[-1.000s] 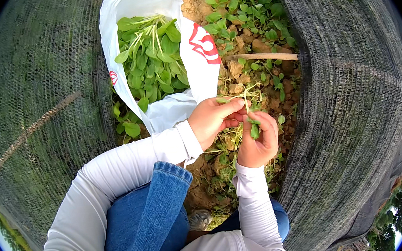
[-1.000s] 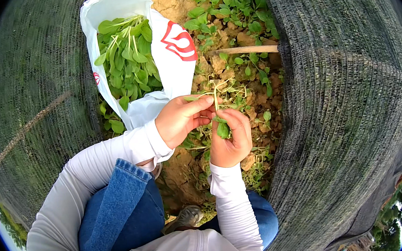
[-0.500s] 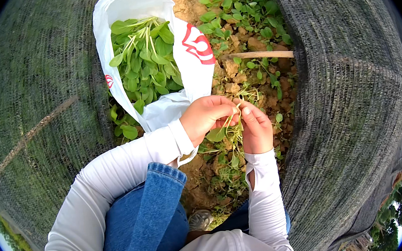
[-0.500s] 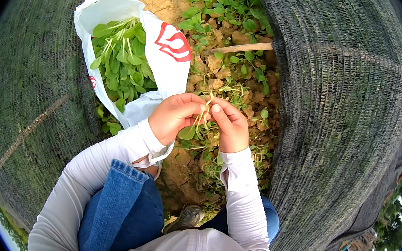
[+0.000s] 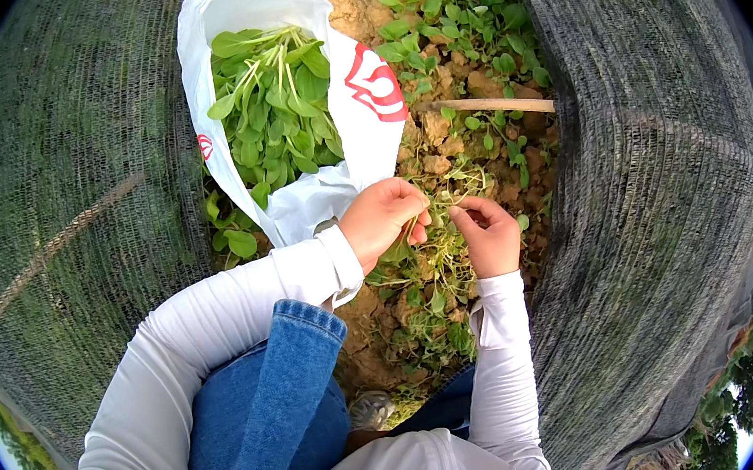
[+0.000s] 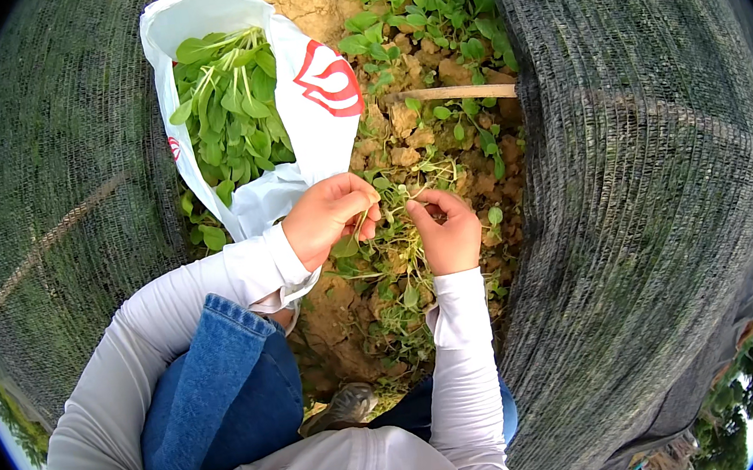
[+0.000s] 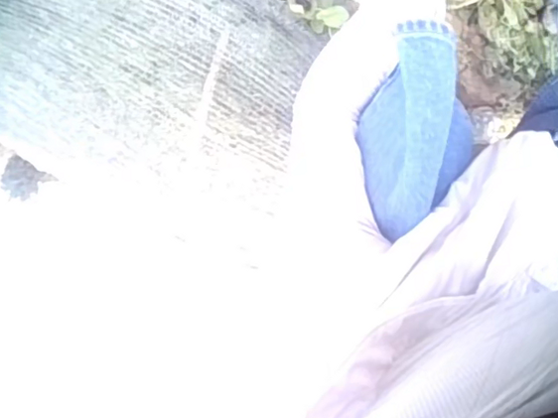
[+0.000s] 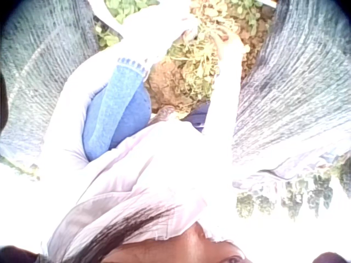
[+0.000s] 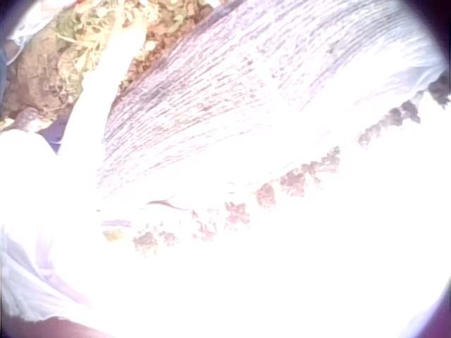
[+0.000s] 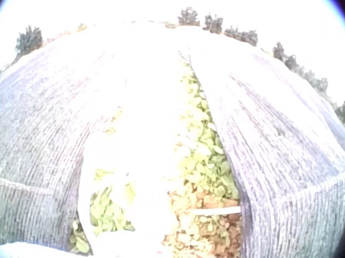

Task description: The person squats in a garden bed and harvests leafy green vegetables by hand. They pull the plants from the soil, remove roots and excess soil, and place the cleaned greens into a white plastic bag.

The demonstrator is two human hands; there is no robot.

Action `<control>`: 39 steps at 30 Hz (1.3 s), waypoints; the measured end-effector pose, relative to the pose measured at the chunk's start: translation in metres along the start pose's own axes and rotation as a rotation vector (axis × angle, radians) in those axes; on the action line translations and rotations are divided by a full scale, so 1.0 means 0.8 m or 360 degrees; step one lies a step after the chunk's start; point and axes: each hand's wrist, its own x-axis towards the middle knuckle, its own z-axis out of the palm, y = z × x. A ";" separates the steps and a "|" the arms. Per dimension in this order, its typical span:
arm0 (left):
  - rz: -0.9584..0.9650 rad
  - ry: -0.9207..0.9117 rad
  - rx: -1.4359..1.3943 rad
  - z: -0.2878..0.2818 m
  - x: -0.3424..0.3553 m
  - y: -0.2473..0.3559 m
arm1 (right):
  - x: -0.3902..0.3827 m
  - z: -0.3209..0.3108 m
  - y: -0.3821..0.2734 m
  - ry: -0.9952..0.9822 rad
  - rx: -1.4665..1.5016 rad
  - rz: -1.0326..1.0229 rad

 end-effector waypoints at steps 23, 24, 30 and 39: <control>-0.0136 -0.0113 0.0010 -0.015 -0.031 0.046 | 0.241 -0.039 -0.020 0.0749 -0.0987 -0.0539; -0.0133 -0.0106 0.0008 -0.016 -0.031 0.046 | 0.241 -0.039 -0.021 0.0700 -0.0938 -0.0498; -0.0106 -0.0087 0.0015 -0.015 -0.028 0.046 | 0.235 -0.044 -0.021 0.0663 -0.0783 -0.0442; -0.0112 -0.0080 -0.0044 -0.011 -0.022 0.047 | 0.210 -0.046 -0.004 0.0824 -0.0643 -0.0148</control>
